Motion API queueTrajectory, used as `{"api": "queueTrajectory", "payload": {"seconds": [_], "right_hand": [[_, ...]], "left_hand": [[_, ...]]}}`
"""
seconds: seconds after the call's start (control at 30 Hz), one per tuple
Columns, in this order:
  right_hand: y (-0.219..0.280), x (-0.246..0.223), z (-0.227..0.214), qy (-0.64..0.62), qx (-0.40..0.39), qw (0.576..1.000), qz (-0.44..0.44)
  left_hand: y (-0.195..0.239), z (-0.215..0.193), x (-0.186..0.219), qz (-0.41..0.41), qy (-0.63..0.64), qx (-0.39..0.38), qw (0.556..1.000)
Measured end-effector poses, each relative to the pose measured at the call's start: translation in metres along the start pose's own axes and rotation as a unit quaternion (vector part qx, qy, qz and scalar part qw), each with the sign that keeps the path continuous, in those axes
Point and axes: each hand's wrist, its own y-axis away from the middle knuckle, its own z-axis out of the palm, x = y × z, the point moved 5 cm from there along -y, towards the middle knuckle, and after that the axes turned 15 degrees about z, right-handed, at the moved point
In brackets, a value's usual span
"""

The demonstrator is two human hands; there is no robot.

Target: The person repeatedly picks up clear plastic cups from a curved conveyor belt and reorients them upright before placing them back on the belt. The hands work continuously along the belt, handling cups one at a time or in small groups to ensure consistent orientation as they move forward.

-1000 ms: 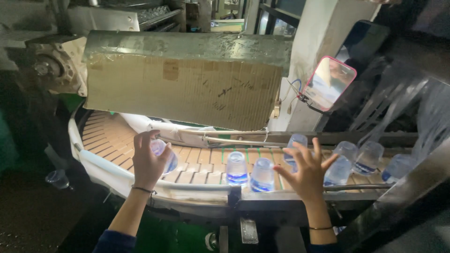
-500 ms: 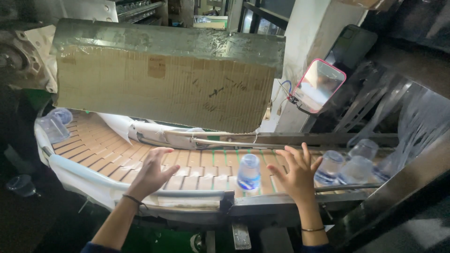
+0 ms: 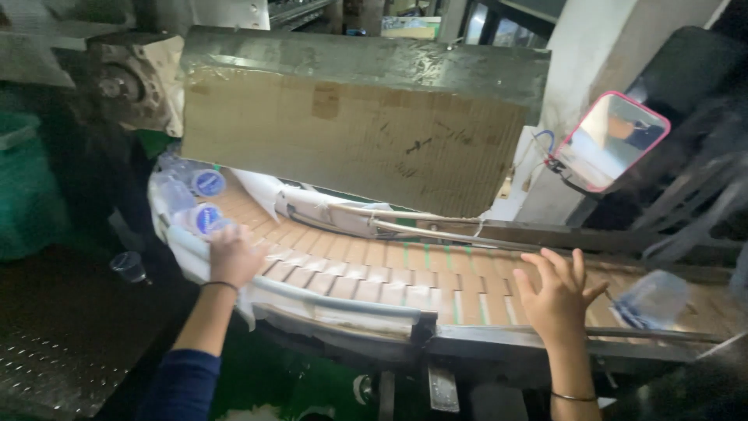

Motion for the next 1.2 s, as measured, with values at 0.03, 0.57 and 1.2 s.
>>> {"api": "queueTrajectory", "payload": {"seconds": [0.03, 0.57, 1.2], "right_hand": [[-0.003, -0.002, -0.005, -0.041, -0.032, 0.999, 0.003], [-0.004, -0.015, -0.03, -0.154, -0.01, 0.985, -0.075], [-0.056, -0.031, -0.018, 0.17, -0.159, 0.922, -0.308]], "left_hand": [[-0.008, -0.016, 0.049, 0.078, -0.042, -0.199, 0.976], [-0.034, -0.052, 0.063, 0.035, 0.277, 0.014, 0.96], [-0.057, -0.059, 0.346, 0.266, 0.18, -0.229, 0.919]]}}
